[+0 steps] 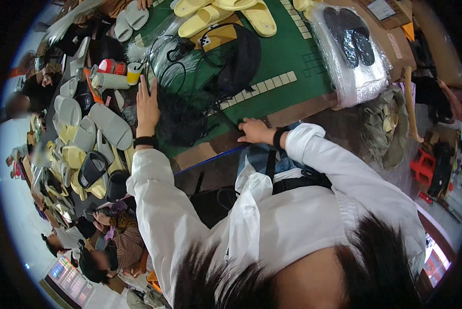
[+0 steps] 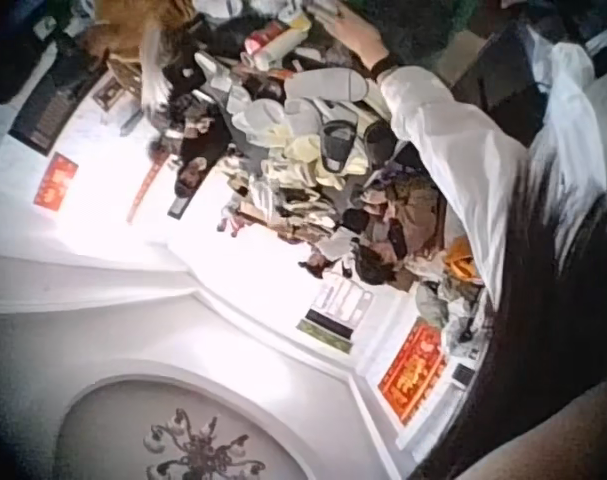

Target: Packing finished slippers into plastic bags and organizing them on a workbench.

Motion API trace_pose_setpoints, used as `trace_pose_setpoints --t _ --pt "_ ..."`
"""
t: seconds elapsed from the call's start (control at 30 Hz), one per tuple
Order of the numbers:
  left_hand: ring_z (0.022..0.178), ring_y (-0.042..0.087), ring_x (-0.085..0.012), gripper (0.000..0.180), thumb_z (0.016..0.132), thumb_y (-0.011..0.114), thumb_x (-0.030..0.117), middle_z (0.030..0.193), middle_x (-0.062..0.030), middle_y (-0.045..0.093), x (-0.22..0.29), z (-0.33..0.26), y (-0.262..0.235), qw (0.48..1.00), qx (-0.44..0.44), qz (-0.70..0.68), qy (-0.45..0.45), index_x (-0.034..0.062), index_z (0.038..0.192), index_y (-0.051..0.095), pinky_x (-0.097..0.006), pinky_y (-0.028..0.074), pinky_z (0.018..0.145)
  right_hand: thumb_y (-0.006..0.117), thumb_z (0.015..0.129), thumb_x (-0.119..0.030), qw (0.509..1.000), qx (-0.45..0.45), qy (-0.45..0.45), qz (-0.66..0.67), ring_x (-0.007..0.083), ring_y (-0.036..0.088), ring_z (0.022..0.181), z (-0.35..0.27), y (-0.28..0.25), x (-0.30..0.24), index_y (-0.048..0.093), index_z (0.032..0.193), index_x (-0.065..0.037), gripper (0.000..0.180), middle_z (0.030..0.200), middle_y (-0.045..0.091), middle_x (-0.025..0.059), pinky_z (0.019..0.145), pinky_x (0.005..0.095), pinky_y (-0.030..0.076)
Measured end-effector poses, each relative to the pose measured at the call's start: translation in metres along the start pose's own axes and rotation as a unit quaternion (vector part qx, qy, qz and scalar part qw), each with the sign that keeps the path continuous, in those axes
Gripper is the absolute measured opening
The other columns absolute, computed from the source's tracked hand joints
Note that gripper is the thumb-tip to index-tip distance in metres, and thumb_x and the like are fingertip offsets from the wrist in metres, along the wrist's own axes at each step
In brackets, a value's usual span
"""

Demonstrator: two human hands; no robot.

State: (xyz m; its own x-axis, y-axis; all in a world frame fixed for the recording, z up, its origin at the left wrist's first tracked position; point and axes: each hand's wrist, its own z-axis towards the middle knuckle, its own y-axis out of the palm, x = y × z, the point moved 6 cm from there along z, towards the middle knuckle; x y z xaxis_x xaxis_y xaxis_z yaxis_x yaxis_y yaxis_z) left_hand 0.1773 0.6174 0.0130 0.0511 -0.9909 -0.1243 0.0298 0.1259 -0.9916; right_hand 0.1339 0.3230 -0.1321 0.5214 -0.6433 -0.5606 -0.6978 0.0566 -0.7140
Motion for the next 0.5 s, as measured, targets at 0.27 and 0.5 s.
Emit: trace_pose_setpoints --t 0.27,0.5 --pt "0.101 0.05 -0.0358 0.052 0.076 0.059 0.024 0.112 -0.0196 0.052 0.116 -0.109 -0.034 0.938 -0.267 -0.219 -0.023 0.0005 0.12 0.045 -0.039 0.041 0.085 0.051 0.074 -0.011 0.974 -0.16 -0.13 0.093 0.0292 0.061 0.075 0.017 0.024 -0.003 0.063 0.081 -0.002 0.016 0.08 0.063 0.0154 0.069 0.0412 0.046" --pt "0.055 0.047 -0.0048 0.03 0.086 0.053 0.02 0.098 -0.0071 0.06 0.151 -0.097 0.008 0.434 -0.133 -0.832 -0.318 0.0017 0.109 0.046 -0.015 0.035 0.048 0.049 0.088 -0.029 0.42 -0.166 0.025 0.892 0.0229 0.058 0.087 0.065 -0.081 -0.076 0.048 0.104 0.001 0.034 0.097 0.059 0.0127 0.077 0.0342 0.047"
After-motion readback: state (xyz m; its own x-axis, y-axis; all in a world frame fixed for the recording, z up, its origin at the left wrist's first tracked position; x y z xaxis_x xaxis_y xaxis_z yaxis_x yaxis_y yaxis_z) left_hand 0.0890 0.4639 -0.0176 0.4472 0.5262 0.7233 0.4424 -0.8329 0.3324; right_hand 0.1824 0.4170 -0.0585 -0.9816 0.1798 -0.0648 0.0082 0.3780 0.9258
